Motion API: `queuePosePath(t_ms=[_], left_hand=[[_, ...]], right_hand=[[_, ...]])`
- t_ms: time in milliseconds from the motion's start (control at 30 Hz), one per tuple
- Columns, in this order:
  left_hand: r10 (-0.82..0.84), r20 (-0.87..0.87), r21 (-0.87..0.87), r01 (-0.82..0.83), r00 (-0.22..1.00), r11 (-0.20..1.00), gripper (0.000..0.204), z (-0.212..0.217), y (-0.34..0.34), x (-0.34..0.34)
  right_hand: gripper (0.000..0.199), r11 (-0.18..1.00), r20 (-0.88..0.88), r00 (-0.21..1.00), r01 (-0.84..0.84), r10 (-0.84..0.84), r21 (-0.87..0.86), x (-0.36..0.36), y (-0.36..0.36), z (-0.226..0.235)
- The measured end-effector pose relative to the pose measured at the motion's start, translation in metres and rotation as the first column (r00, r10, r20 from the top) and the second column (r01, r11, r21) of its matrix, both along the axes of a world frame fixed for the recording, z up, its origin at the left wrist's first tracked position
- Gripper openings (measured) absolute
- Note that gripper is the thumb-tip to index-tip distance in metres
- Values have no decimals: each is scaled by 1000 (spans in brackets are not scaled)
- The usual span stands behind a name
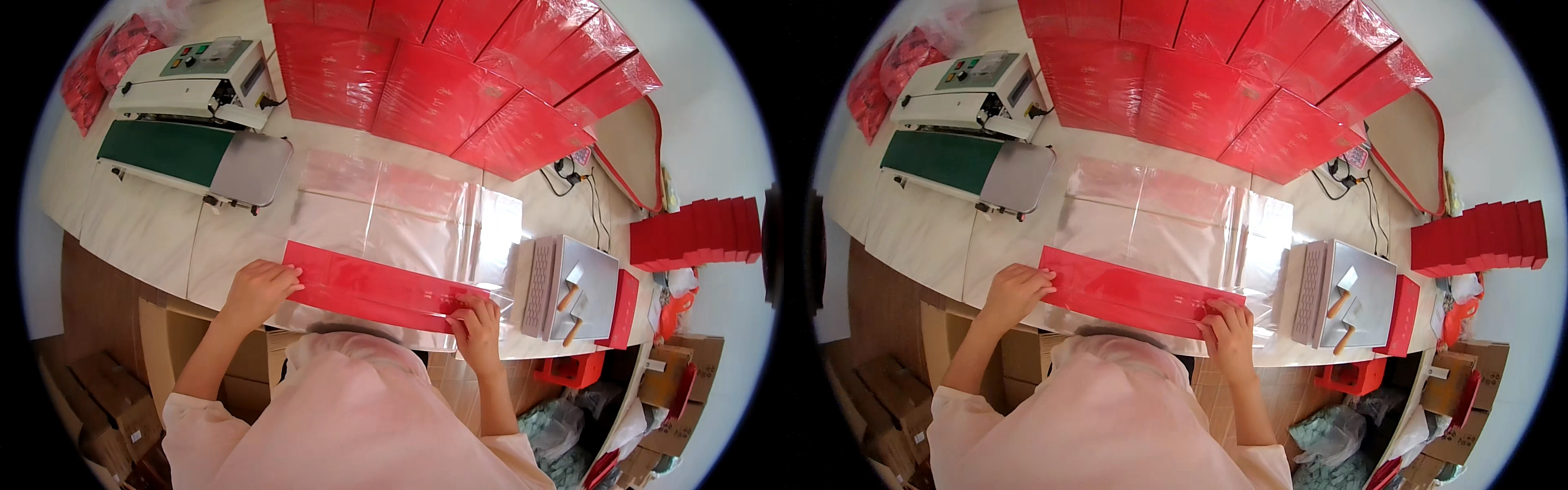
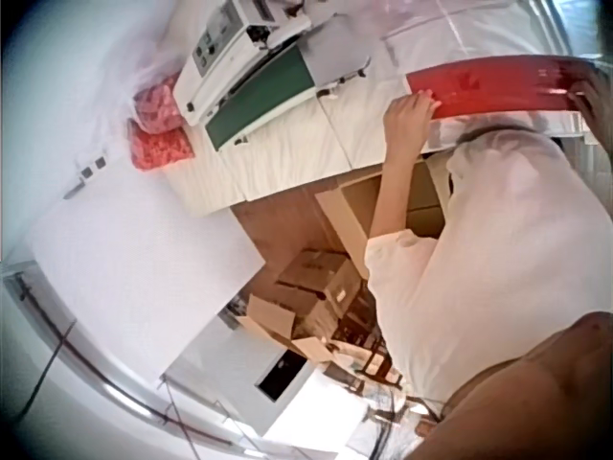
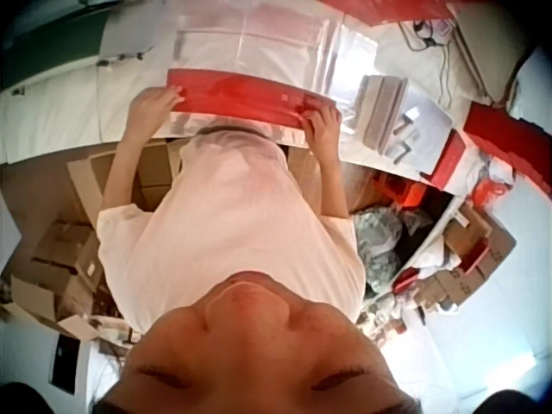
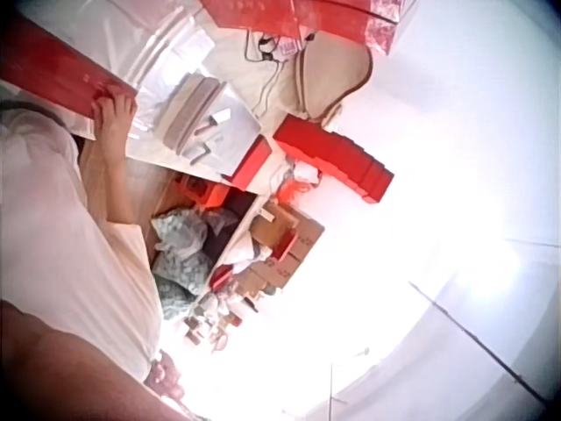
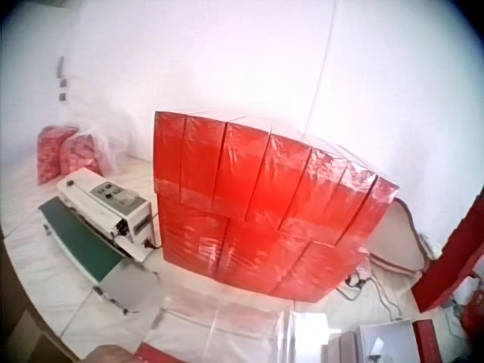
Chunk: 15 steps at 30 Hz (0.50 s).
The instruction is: The person wraps red rectangular boxes in clear plastic film on a worktable. They place each box on the film, fold the film over, and use a small metal scraper to smooth and press the film onto the box. Finished wrapped boxes are stacked on the table.
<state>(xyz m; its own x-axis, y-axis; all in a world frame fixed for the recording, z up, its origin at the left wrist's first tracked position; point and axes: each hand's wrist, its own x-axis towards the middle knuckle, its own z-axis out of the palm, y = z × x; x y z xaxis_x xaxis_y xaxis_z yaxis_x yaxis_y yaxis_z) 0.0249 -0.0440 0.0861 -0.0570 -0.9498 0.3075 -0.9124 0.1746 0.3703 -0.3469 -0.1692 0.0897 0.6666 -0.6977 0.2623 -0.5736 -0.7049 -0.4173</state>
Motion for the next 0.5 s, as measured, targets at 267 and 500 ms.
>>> queuePosePath(t_ms=[267, 500], left_hand=[[22, -104, 16, -20, 994, 1000, 16, -1, -1, 4], [75, -167, 67, -65, 983, 996, 13, 0, -2, 0]], right_hand=[[14, 1000, 36, 999, 9, -10, 27, 1, -6, -7], [15, 997, 96, 995, 14, -22, 82, 6, -13, -11]])
